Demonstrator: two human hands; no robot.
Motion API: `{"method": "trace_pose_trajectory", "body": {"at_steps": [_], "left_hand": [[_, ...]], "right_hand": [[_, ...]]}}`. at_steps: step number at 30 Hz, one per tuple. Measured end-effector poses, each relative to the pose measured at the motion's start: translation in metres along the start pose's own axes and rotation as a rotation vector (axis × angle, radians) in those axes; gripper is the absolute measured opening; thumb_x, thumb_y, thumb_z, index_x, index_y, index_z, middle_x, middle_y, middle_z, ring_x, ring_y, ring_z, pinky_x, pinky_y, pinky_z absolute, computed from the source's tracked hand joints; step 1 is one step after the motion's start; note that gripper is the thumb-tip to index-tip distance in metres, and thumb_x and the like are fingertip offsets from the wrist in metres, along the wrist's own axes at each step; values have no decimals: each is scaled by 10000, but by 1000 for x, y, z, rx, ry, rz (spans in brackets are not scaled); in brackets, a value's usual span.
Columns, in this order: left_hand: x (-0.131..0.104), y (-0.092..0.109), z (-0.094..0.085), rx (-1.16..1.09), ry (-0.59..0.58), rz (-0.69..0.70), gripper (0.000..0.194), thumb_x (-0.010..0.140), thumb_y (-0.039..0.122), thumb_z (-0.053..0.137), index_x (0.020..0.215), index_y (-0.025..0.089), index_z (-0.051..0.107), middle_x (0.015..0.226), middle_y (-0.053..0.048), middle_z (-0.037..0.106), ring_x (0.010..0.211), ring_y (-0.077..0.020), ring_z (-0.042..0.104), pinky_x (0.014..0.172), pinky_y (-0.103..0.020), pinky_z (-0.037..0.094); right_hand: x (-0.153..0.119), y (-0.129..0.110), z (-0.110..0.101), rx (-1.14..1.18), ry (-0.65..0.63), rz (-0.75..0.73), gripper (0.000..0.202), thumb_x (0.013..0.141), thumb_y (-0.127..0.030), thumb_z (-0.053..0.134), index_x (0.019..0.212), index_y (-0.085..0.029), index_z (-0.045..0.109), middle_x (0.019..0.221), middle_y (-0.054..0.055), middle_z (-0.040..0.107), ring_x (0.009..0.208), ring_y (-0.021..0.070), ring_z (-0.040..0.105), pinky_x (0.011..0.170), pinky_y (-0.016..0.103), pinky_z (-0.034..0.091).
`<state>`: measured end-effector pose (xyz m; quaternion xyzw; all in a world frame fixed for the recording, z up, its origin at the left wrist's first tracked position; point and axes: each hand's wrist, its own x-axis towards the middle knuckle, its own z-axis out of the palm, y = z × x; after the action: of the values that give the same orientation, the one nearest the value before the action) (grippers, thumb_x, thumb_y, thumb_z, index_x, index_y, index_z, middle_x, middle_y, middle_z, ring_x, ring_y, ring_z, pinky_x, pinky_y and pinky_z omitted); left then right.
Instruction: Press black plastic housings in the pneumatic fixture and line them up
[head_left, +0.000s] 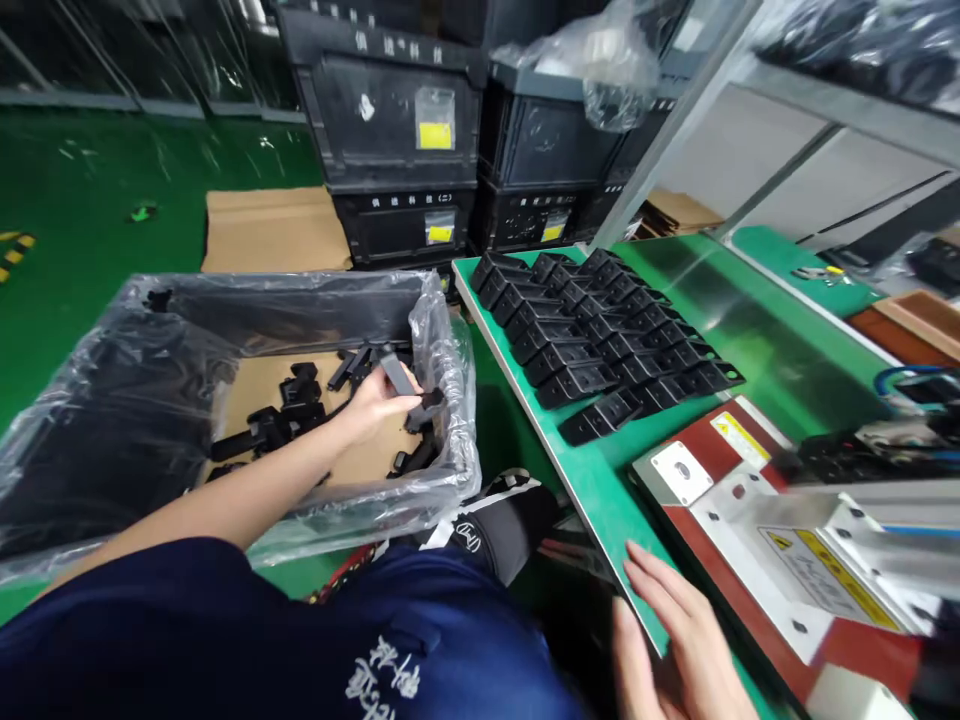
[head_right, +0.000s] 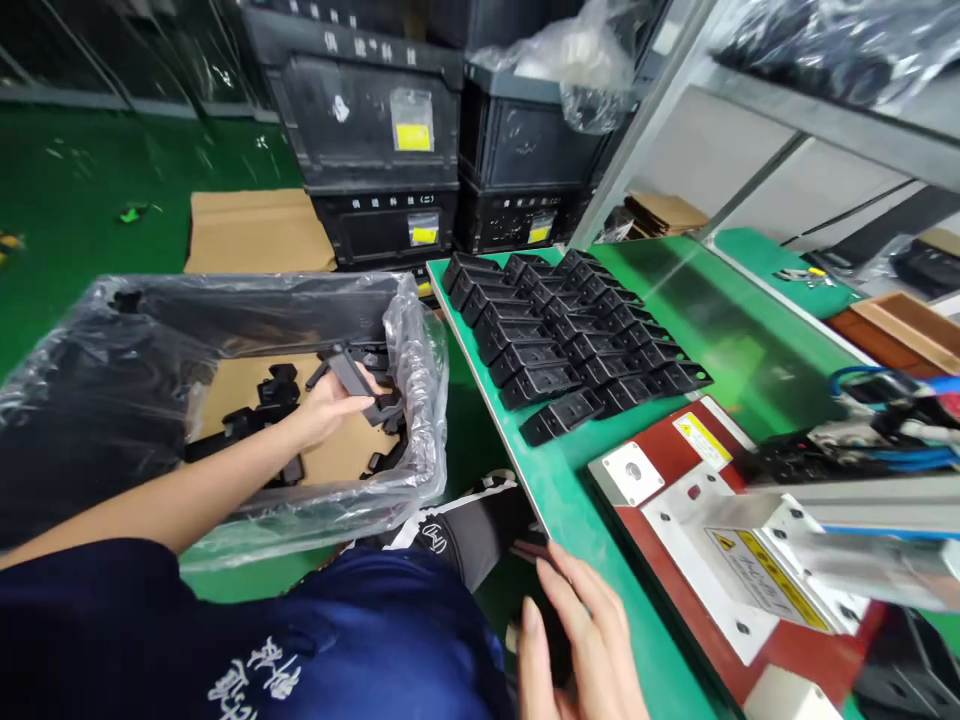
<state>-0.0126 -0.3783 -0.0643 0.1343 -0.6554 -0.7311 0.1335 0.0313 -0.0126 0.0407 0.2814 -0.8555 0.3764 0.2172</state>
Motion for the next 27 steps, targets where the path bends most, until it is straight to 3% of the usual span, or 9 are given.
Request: {"method": "trace_pose_trajectory", "body": {"at_steps": [4,7,10,14,17,19,21,24,27], "left_hand": [[-24,38,90,-494,-264,-171,363,689,304,735,984,211,544,922,-18,633,886,-188,637,750,-324,544],[-47,41,158,-745,-493,-427,400,683,258,751,1037,188,579,930,-16,662,899,-159,647,792,-278,544],[-73,34,213,-868,-722,-716,399,679,214,743,1048,155,604,927,-30,690,906,-172,664,849,-296,542],[-107,28,257,-895,-930,-973,348,698,224,734,1019,141,628,955,-52,710,891,-198,681,832,-328,558],[-121,28,271,-841,-1003,-1012,333,703,238,749,1001,143,634,967,-57,710,909,-197,677,844,-320,553],[-123,32,275,-766,-1020,-944,354,717,261,749,1031,158,621,969,-51,703,917,-193,669,841,-317,550],[-122,38,274,-661,-1017,-780,383,737,283,741,1080,192,596,999,-39,685,933,-186,658,822,-302,549],[-122,53,270,-455,-1009,-323,424,736,241,746,1116,236,559,1055,-26,642,1004,-188,621,870,-302,526],[-131,68,268,-154,-958,207,490,687,156,768,1119,246,554,1090,-41,613,1052,-211,588,935,-342,496]], "right_hand": [[-17,7,11,-73,24,-3,592,839,-224,615,1400,-255,431,1272,119,566,1117,346,580,866,541,557],[-35,12,5,-156,70,8,747,837,-226,641,1483,-217,267,1401,151,452,1247,349,487,943,561,521],[-50,13,-10,-215,171,48,834,825,-242,678,1502,-201,192,1436,174,403,1279,340,456,969,546,506],[-63,14,-28,-236,262,103,830,817,-273,688,1491,-190,212,1407,186,431,1275,339,457,983,553,486],[-74,17,-36,-176,321,173,743,808,-197,642,1460,-200,286,1333,159,504,1227,311,506,981,534,491],[-82,21,-37,-100,368,190,725,783,-150,633,1436,-210,327,1308,143,525,1210,299,523,995,524,484],[-90,27,-36,-29,416,170,711,772,-104,625,1414,-244,352,1338,128,505,1238,296,504,1021,533,459],[-100,36,-30,71,470,198,687,802,-65,581,1407,-286,343,1443,119,401,1293,291,461,1042,543,435],[-106,43,-24,178,459,337,678,840,-116,580,1437,-266,295,1461,136,384,1315,280,442,1064,516,422]]}}
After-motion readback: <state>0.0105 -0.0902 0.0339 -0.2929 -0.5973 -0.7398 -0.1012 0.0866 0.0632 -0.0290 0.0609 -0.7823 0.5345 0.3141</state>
